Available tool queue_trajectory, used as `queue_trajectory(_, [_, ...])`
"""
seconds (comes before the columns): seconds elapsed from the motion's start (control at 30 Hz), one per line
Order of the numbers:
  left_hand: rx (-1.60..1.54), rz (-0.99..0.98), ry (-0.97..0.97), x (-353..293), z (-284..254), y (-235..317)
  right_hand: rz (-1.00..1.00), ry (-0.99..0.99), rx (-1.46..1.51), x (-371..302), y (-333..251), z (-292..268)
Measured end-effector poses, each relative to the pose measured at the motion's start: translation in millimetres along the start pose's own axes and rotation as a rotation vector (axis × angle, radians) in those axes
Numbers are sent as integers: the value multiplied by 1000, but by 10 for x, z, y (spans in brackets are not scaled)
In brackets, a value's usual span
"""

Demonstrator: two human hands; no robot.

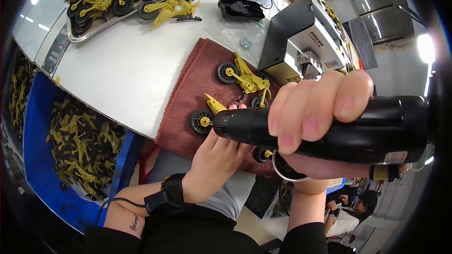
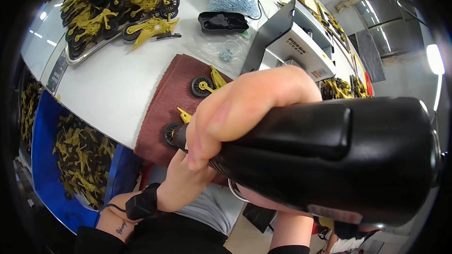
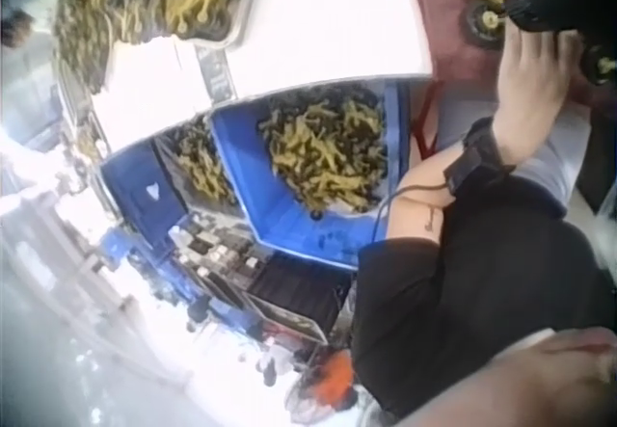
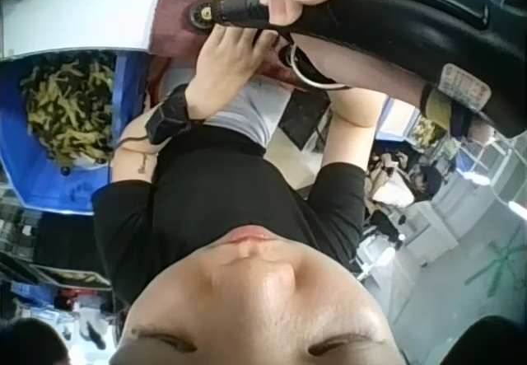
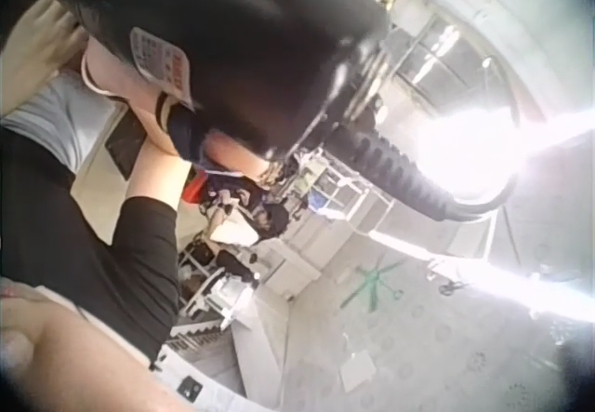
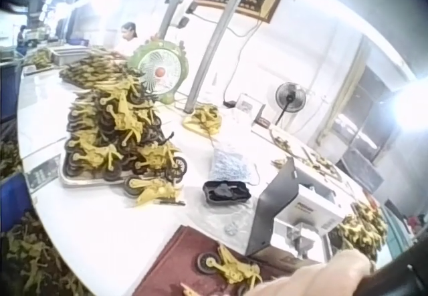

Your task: Using a heat gun and an automated screw/pin feeder to assemble small toy motorcycle models.

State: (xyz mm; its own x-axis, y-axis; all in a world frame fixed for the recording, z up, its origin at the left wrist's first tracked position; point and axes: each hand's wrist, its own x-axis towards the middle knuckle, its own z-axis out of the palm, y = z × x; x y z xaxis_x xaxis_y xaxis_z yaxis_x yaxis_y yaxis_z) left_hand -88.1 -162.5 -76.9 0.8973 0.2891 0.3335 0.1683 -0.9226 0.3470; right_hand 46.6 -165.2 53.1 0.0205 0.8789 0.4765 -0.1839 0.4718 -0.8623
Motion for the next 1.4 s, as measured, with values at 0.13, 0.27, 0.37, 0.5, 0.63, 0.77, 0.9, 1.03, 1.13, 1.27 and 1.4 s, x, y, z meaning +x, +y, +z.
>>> queue_trajectory(0.13, [-56,-9,43,-18,129,3,42,79,-20,0,84,149])
queue_trajectory(0.27, [-677,-152,7,-50,70,-22,75,126,-26,-9,122,276])
queue_trajectory(0.37, [4,-22,139,-30,50,10,172,170,-167,10,26,371])
queue_trajectory(0.5, [51,-5,132,0,27,42,208,232,-210,-24,3,422])
queue_trajectory(0.63, [64,-42,133,-20,107,19,98,207,-167,14,140,519])
queue_trajectory(0.77, [29,21,27,-62,3,-9,-138,202,-143,0,-157,274])
queue_trajectory(0.9, [-41,18,60,41,-113,12,-399,271,-192,-111,-652,-66])
queue_trajectory(1.03, [2,2,65,26,-76,-20,-307,338,-255,-259,-991,-498])
queue_trajectory(1.13, [-33,-1,55,27,-63,-31,-333,507,-294,-285,-961,-723])
queue_trajectory(1.27, [-65,-9,49,41,-80,-14,-342,584,-297,-274,-866,-906])
queue_trajectory(1.4, [-48,-8,27,39,-83,-20,-350,606,-263,-230,-752,-928])
